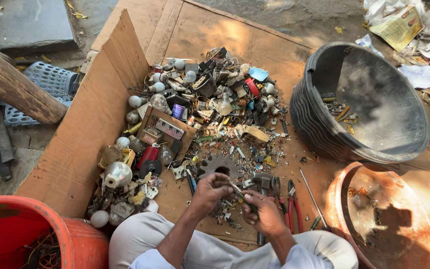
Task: The person sits on the ground and uses a hammer and pliers to break apart a metal gear and other electronic components. They repeatedly strike the gear to separate parts and use pliers to pull out wires or small pieces, placing debris into a nearby bucket.
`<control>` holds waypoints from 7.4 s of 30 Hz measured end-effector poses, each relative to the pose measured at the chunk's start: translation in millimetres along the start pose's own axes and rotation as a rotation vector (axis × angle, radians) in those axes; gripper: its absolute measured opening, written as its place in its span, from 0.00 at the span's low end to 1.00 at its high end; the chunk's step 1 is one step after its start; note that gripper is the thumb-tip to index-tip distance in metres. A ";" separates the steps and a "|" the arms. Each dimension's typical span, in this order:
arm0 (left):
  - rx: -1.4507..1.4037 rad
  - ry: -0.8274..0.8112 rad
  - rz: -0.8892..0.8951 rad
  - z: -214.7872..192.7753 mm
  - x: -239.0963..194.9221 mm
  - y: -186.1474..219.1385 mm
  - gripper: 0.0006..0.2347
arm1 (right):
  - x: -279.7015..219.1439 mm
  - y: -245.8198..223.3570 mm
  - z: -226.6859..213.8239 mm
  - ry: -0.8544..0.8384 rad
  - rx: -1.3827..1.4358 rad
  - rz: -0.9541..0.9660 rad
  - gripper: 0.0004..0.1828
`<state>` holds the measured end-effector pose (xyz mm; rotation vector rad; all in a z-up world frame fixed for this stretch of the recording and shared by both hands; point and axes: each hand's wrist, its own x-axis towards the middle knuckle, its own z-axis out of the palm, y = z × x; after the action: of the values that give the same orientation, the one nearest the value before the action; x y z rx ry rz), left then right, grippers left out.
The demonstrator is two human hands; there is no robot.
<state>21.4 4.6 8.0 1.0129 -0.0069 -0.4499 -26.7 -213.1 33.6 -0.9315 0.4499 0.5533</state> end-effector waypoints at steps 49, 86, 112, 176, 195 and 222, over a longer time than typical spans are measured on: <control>0.925 0.734 -0.166 -28.6 11.1 -14.2 0.09 | 19.1 18.2 -14.2 0.475 -0.678 -0.429 0.12; 1.196 0.556 -0.003 -29.8 16.1 -30.7 0.05 | 13.8 39.2 28.0 0.453 -1.369 -0.544 0.23; 1.147 0.599 0.228 -27.2 6.5 -16.9 0.03 | 44.0 60.4 -61.3 0.615 -0.158 -0.112 0.14; 0.047 0.121 0.180 -6.3 -2.4 -6.5 0.10 | 27.6 71.0 -33.6 0.572 -1.316 -0.470 0.20; -0.759 0.350 -0.192 -42.7 14.3 -10.4 0.12 | -17.0 58.1 25.0 0.329 -0.855 -0.454 0.13; -0.715 0.027 -0.107 -6.4 -2.0 -9.2 0.12 | -14.6 33.4 122.3 0.328 -1.168 -0.874 0.12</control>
<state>17.7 6.4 -2.7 0.3160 0.2197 -0.4863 -43.6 -97.8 85.5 -2.1955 -0.0825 -0.2280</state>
